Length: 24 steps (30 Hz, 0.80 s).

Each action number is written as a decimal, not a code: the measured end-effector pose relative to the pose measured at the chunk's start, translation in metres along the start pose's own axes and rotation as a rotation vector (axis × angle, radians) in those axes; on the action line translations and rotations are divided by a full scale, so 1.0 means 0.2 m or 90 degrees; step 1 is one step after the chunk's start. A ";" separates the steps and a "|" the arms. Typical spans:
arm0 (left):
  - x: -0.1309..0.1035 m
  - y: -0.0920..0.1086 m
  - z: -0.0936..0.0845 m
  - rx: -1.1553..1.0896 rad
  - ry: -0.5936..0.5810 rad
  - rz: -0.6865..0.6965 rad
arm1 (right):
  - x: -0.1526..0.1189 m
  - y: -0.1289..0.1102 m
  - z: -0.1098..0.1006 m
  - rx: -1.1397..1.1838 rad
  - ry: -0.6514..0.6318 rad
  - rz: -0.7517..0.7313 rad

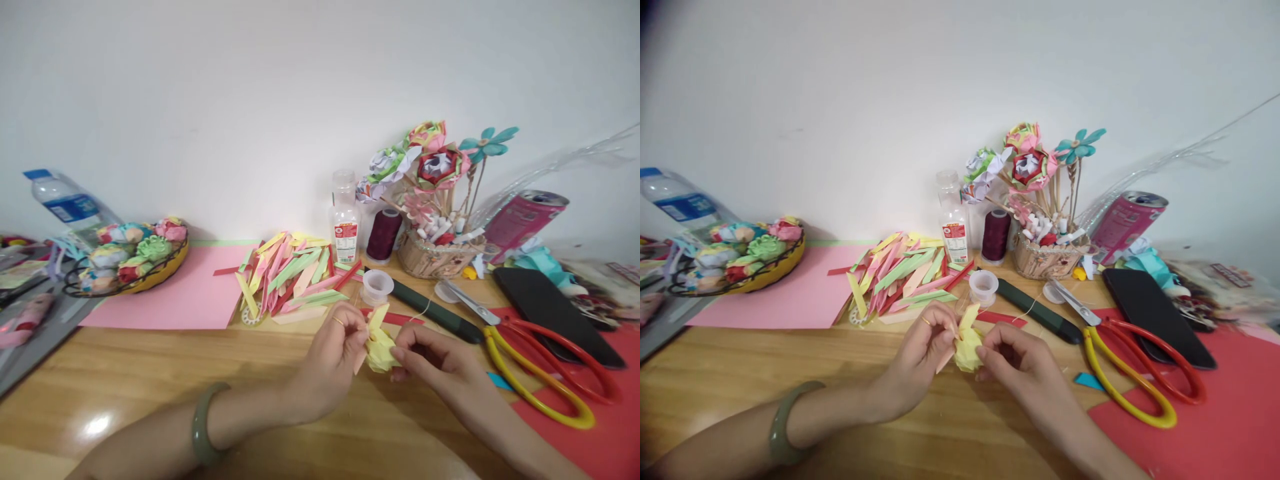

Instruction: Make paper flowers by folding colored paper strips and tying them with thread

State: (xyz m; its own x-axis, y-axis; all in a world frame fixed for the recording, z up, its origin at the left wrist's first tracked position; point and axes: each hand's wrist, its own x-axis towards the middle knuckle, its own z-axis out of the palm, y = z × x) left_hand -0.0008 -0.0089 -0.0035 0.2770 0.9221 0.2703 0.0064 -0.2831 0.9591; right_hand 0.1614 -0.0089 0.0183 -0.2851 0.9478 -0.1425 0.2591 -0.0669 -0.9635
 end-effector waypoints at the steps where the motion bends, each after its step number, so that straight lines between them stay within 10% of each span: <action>1: 0.00 0.00 0.00 -0.025 -0.001 -0.007 | 0.00 0.00 0.00 0.000 -0.002 0.001; 8: 0.03 0.01 -0.01 -0.241 -0.040 -0.132 | -0.02 -0.02 -0.04 -0.048 -0.034 -0.011; 14: 0.07 0.04 -0.03 -0.424 -0.052 -0.266 | -0.01 -0.05 -0.08 -0.016 0.156 -0.021; 20: 0.07 0.06 -0.02 -0.483 -0.125 -0.315 | 0.00 -0.06 -0.04 0.030 0.005 -0.005; 24: 0.07 0.04 -0.02 -0.388 -0.150 -0.290 | 0.00 -0.04 -0.03 -0.077 0.051 -0.050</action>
State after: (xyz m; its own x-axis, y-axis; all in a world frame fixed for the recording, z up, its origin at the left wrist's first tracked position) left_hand -0.0009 0.0034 0.0091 0.5695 0.8132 -0.1200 -0.3399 0.3659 0.8664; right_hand 0.1644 -0.0066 0.0278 -0.2361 0.9707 -0.0440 0.3495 0.0426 -0.9360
